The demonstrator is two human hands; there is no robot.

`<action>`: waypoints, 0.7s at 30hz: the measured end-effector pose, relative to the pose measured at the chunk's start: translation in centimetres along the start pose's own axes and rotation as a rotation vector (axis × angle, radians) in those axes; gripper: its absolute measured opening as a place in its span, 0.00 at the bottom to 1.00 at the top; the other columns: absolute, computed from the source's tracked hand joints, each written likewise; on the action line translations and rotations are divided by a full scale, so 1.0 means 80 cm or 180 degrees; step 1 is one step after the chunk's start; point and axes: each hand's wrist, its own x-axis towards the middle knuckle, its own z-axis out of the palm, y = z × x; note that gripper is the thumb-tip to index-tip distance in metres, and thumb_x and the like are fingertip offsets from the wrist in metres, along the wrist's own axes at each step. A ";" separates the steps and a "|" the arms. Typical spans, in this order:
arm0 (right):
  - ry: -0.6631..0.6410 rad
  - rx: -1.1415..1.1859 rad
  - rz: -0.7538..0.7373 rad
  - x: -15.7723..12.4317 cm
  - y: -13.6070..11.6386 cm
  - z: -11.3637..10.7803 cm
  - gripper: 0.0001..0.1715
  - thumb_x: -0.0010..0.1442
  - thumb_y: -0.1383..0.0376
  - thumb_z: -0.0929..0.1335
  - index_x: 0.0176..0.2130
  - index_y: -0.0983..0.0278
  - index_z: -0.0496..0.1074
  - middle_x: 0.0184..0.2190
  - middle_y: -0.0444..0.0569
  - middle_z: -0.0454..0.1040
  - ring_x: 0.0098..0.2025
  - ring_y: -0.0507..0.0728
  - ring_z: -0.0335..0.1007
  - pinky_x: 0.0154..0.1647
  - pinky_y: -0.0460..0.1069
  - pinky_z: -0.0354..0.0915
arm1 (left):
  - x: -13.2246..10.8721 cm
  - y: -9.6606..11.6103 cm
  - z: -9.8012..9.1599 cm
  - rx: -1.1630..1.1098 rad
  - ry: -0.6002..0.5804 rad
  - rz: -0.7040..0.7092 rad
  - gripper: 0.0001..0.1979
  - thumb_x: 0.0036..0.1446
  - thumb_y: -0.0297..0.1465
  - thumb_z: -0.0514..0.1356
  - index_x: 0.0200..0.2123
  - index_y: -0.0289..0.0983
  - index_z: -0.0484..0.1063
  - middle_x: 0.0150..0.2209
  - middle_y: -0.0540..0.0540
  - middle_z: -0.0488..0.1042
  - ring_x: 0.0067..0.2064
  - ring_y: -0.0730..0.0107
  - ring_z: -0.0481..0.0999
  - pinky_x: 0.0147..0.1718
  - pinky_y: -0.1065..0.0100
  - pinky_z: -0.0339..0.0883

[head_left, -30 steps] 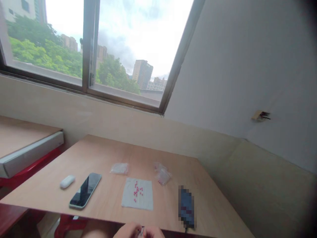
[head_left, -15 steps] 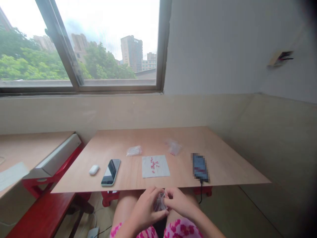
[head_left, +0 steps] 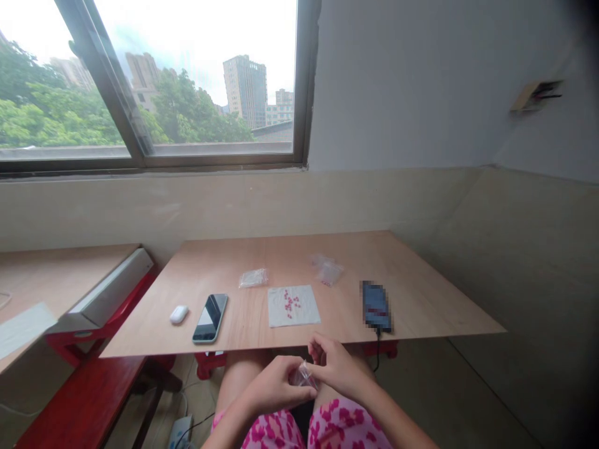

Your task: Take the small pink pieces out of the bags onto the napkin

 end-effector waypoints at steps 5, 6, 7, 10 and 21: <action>-0.0125 0.0168 -0.0006 -0.001 -0.004 -0.004 0.07 0.53 0.67 0.72 0.33 0.63 0.69 0.28 0.42 0.72 0.30 0.52 0.65 0.30 0.45 0.58 | 0.000 -0.003 -0.004 0.0079 0.0153 0.0055 0.17 0.53 0.40 0.68 0.40 0.34 0.77 0.35 0.48 0.76 0.36 0.67 0.70 0.34 0.70 0.61; -0.0176 0.0266 0.0009 -0.002 -0.003 -0.003 0.07 0.53 0.67 0.72 0.33 0.64 0.70 0.28 0.43 0.72 0.30 0.53 0.66 0.30 0.45 0.58 | -0.001 -0.002 -0.006 0.0088 0.0205 0.0075 0.18 0.52 0.39 0.69 0.41 0.34 0.77 0.36 0.48 0.76 0.37 0.66 0.70 0.35 0.70 0.62; -0.0225 0.0381 0.0032 -0.002 -0.002 -0.002 0.08 0.53 0.66 0.72 0.34 0.64 0.71 0.29 0.43 0.73 0.31 0.53 0.66 0.30 0.45 0.59 | -0.001 0.000 -0.008 0.0074 0.0255 0.0106 0.18 0.51 0.39 0.69 0.42 0.34 0.76 0.38 0.47 0.76 0.39 0.66 0.71 0.37 0.70 0.62; -0.0305 0.0693 0.0111 0.000 0.004 0.002 0.09 0.53 0.65 0.73 0.36 0.64 0.71 0.29 0.43 0.73 0.31 0.52 0.67 0.31 0.45 0.60 | -0.003 0.005 -0.013 -0.0002 0.0365 0.0194 0.19 0.52 0.37 0.69 0.45 0.36 0.74 0.41 0.47 0.76 0.42 0.64 0.72 0.40 0.69 0.64; 0.0795 0.0401 -0.0022 0.094 0.048 -0.008 0.18 0.53 0.74 0.63 0.43 0.65 0.73 0.40 0.52 0.78 0.45 0.58 0.76 0.47 0.51 0.69 | 0.062 -0.035 -0.104 0.1848 0.0887 0.0074 0.19 0.53 0.37 0.66 0.47 0.37 0.71 0.42 0.45 0.76 0.41 0.60 0.75 0.39 0.66 0.65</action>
